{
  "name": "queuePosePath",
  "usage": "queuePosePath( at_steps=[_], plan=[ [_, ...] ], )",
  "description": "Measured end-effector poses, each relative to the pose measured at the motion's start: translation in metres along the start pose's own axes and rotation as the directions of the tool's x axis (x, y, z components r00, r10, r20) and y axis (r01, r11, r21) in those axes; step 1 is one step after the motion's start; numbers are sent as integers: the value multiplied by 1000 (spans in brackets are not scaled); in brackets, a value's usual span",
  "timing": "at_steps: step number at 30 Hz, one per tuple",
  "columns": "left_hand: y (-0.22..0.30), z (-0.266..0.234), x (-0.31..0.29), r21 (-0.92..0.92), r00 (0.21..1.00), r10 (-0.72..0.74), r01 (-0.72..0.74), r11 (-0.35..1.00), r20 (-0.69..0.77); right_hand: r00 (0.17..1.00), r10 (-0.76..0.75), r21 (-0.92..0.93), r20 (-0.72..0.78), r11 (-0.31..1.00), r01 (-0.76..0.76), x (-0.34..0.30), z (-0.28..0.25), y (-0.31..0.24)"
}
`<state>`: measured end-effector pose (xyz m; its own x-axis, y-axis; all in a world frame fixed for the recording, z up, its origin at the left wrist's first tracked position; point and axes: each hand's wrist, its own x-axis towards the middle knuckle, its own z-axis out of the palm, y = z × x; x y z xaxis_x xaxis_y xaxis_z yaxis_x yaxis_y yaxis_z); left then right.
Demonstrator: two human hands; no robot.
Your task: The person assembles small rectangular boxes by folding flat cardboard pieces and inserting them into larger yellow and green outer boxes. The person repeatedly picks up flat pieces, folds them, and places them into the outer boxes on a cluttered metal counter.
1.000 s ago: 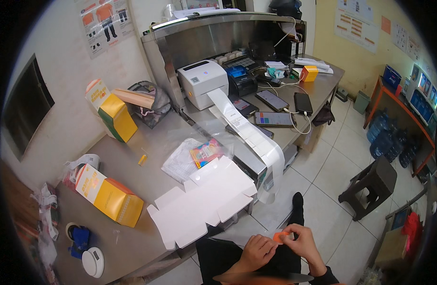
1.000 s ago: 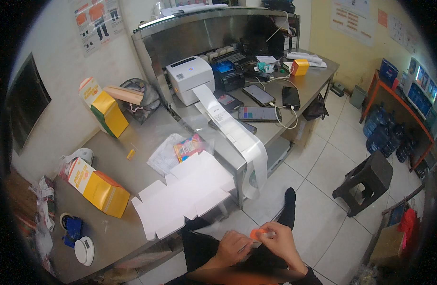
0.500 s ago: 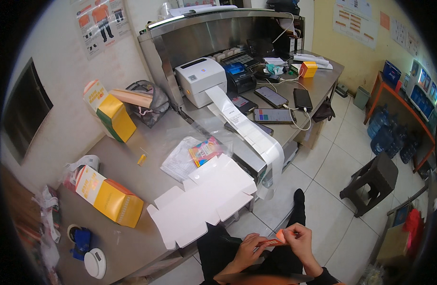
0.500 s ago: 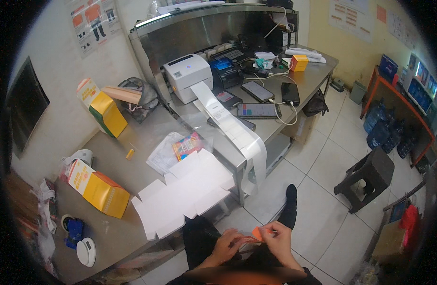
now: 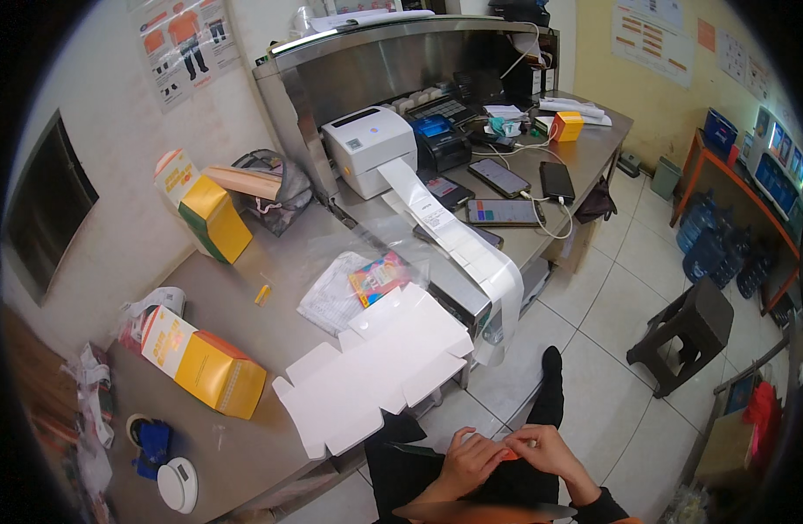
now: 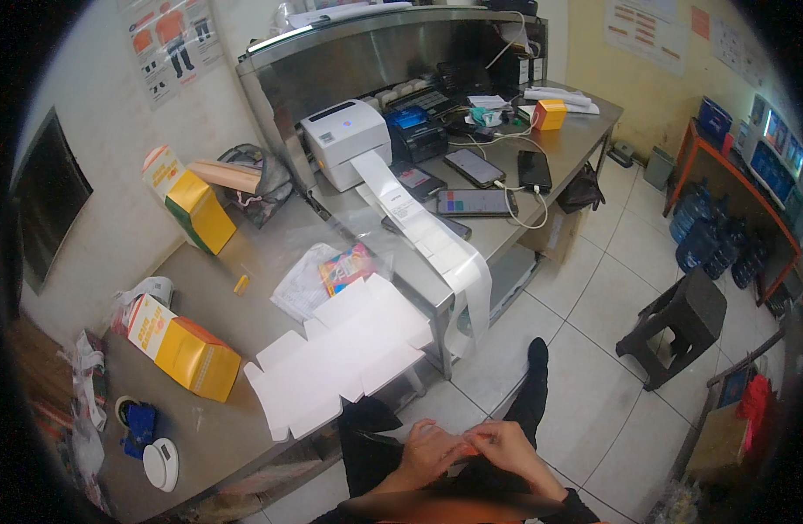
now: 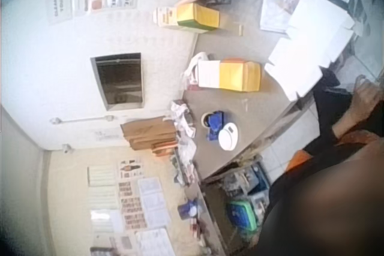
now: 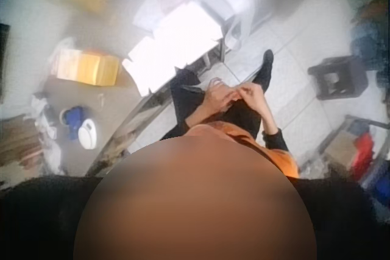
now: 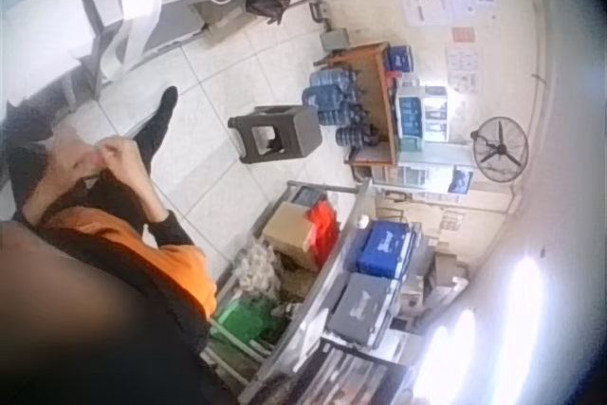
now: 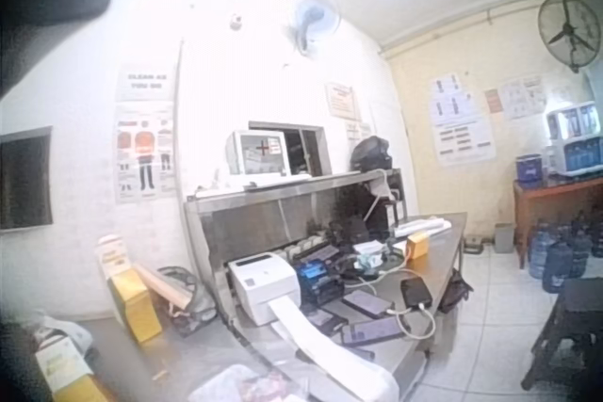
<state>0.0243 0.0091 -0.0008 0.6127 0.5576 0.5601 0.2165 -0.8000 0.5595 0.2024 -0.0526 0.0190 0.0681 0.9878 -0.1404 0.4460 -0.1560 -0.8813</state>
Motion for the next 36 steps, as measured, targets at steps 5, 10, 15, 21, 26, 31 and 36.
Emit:
queuePosePath(
  at_steps=[5,10,15,21,26,31,36],
  plan=[
    [-10,-3,0,-99,993,116,-119,988,-33,993,77,170,88,981,-91,-1,-4,10],
    [-15,-4,-5,-244,976,190,-161,956,102,952,106,291,287,937,-193,-3,-3,26],
    [-14,-3,-20,-305,956,264,-215,928,131,904,106,294,415,924,-243,-7,-4,32],
    [-20,-5,-24,-264,954,244,-194,945,172,892,215,309,398,884,-350,-8,-1,29],
    [-18,-5,-22,-293,952,252,-194,936,172,900,190,340,391,879,-334,-11,1,30],
    [-12,-6,-25,-331,952,247,-176,927,184,847,194,310,494,871,-380,-10,3,29],
    [-17,-8,-26,-299,958,161,-86,950,238,870,214,325,445,867,-379,-9,4,24]
  ],
)
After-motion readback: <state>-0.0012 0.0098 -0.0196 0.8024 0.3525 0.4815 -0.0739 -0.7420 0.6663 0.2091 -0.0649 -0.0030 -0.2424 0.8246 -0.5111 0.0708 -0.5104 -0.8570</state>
